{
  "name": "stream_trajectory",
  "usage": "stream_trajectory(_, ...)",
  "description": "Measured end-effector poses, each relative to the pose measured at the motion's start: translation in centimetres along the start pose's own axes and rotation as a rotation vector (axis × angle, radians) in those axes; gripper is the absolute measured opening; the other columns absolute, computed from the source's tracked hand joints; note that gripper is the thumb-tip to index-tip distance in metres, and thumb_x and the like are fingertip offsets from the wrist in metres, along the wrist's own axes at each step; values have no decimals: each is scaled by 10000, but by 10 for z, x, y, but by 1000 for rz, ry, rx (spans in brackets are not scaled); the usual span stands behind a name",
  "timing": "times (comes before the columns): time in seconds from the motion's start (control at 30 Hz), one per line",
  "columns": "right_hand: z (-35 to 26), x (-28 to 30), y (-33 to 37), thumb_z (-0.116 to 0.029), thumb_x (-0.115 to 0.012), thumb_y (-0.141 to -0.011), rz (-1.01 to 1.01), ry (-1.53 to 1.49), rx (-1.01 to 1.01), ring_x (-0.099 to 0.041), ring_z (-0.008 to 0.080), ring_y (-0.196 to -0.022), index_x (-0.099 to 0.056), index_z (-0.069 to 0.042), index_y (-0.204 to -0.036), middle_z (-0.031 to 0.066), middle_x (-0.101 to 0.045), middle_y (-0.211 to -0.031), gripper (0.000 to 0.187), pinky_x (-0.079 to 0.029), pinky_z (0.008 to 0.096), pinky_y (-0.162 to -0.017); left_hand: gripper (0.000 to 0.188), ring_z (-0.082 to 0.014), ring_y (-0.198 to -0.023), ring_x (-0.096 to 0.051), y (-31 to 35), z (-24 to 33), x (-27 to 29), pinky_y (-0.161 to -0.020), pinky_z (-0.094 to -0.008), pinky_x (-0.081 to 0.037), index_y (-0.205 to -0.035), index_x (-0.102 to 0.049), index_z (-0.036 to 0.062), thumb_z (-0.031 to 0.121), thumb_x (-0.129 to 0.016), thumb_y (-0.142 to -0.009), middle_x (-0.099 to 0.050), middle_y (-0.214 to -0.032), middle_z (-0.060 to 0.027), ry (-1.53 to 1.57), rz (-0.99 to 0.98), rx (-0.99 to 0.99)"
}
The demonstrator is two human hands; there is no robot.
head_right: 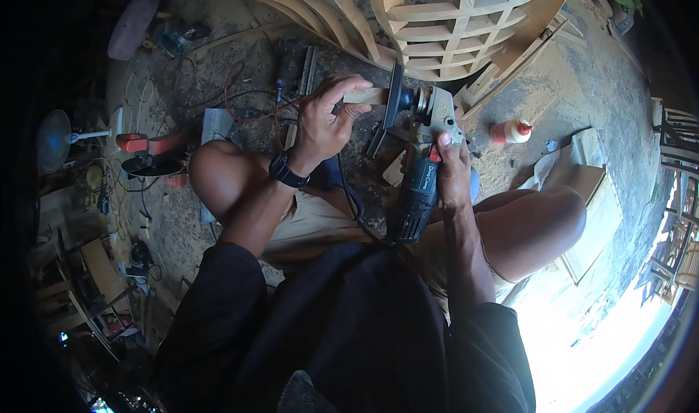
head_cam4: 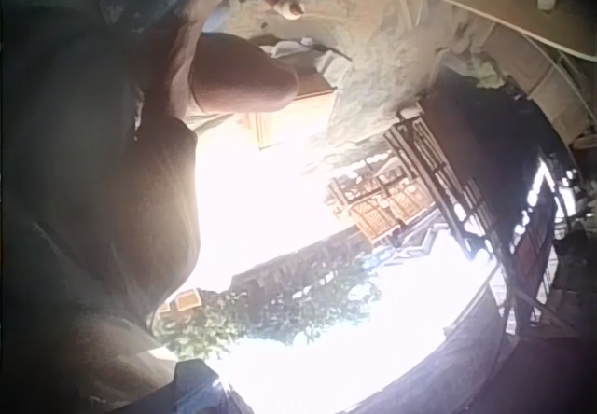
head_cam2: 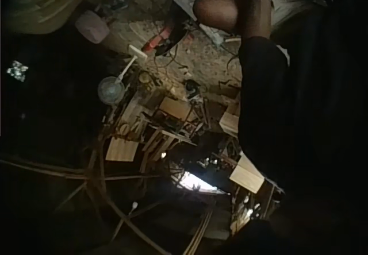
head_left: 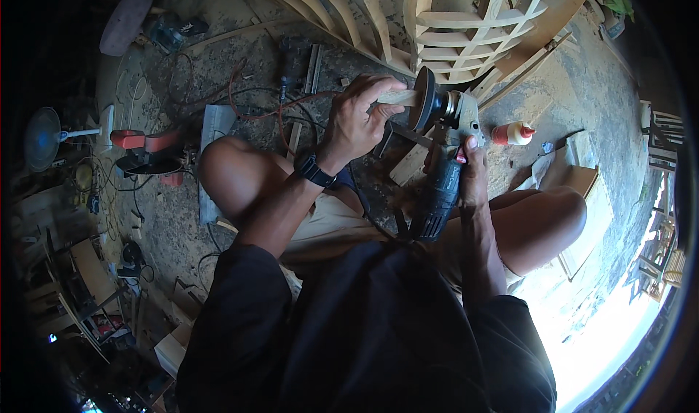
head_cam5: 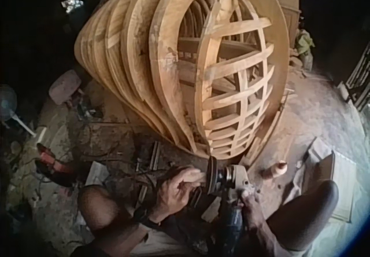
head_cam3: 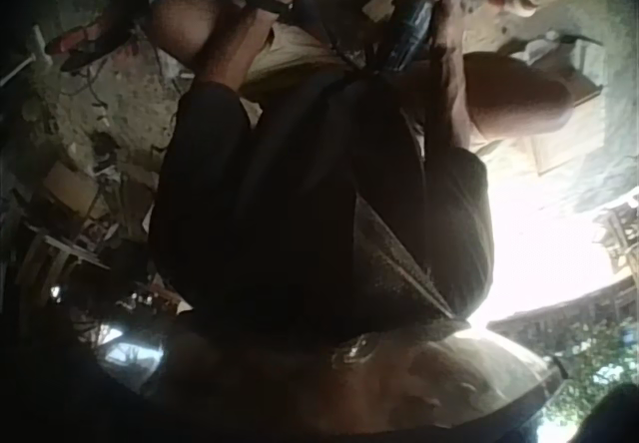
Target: The person sands a small wooden block using an angle grinder and then applies glue from a bottle to the block before fitting it into a large curved wooden frame.
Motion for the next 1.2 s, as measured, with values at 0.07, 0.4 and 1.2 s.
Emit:
stream_trajectory(0.07, 0, 1, 0, -631, -538, -998, 20, 63, 27, -705, 217, -667, -597, 52, -1231, 163, -702, -833, 724, -597, 321, -589, 315, -343, -1024, -690, 0, 0, 0, -859, -420, -556, -1145, -673, 34, 25, -771, -847, -720, -1093, -137, -16, -8, -30)
stream_trajectory(0.4, -2, 3, -1, -539, -609, -989, 15, -32, -9, -710, 226, -685, -554, 25, -1266, 154, -693, -864, 631, -613, 338, -598, 273, -321, -1016, -703, 4, -1, -3, -876, -386, -552, -1160, -697, 49, 121, -764, -906, -715, -1099, -141, -17, -16, -52)
stream_trajectory(1.2, -2, 2, -2, -487, -646, -987, 5, -69, -11, -707, 228, -671, -519, 19, -1284, 159, -683, -862, 600, -621, 345, -592, 283, -329, -1007, -709, 1, -7, -4, -863, -389, -561, -1152, -706, 58, 118, -783, -887, -721, -1101, -144, -36, -19, -23)
Point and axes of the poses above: each hand's wrist, its own y-axis away from the middle knuckle, its own x-axis out of the back of the hand, z = x × y, the point moved 3 cm from there along -y, towards the middle knuckle
